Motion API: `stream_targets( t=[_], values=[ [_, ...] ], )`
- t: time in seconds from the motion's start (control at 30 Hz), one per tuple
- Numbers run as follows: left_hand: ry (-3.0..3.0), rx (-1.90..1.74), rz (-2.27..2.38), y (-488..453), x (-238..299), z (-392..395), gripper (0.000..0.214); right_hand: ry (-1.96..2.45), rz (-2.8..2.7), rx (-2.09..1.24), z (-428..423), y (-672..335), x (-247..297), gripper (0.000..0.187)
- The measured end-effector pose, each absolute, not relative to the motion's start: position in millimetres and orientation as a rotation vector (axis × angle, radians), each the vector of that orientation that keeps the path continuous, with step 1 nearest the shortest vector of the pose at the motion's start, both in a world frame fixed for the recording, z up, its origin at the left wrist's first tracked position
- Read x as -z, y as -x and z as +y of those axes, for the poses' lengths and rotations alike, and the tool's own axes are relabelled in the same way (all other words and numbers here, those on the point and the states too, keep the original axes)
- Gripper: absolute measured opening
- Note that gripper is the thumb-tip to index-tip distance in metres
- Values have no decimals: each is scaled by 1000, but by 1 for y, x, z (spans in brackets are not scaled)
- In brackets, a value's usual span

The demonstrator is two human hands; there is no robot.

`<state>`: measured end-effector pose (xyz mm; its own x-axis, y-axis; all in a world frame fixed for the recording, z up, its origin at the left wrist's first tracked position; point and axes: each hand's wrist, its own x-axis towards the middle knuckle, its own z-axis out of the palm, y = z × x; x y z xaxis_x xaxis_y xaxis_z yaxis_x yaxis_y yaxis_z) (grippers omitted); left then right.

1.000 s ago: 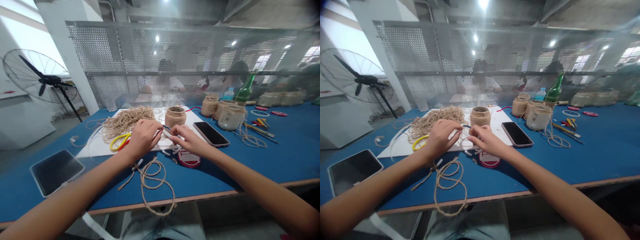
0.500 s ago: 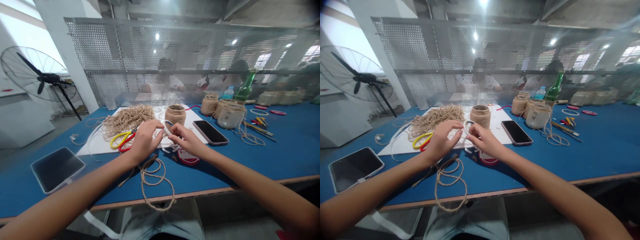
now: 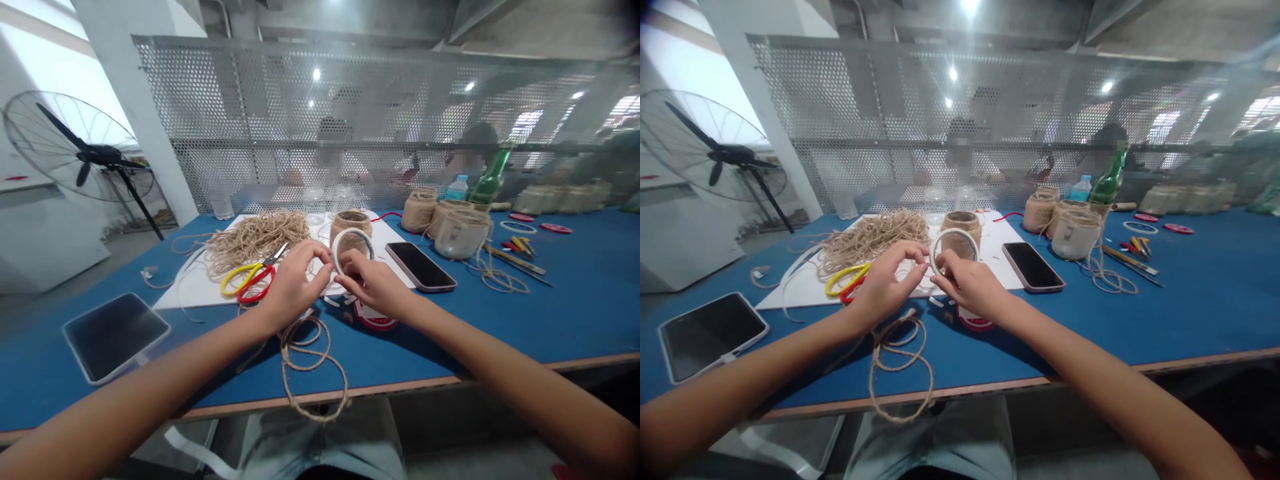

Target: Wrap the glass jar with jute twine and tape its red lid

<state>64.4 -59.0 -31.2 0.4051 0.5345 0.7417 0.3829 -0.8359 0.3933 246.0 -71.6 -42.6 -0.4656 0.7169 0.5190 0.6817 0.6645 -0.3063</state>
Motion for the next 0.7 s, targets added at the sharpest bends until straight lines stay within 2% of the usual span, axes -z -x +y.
stream_targets(
  t=[0.13, 0.27, 0.33, 0.7],
  values=[
    [-2451, -1380, 782, -64, 28, -64, 2, 1112, -2286, -270, -75, -248, 35, 21],
    [-2175, -1270, 761, -64, 28, -64, 6, 991, -2204, -751, -76, -249, 31, 21],
    [-2105, -1248, 737, -64, 29, -63, 7, 932, -2146, -877, -75, -250, 31, 24],
    [-2494, -1258, 737, -63, 29, -67, 8, 1003, -2051, -788, -75, -249, 29, 16]
  ],
)
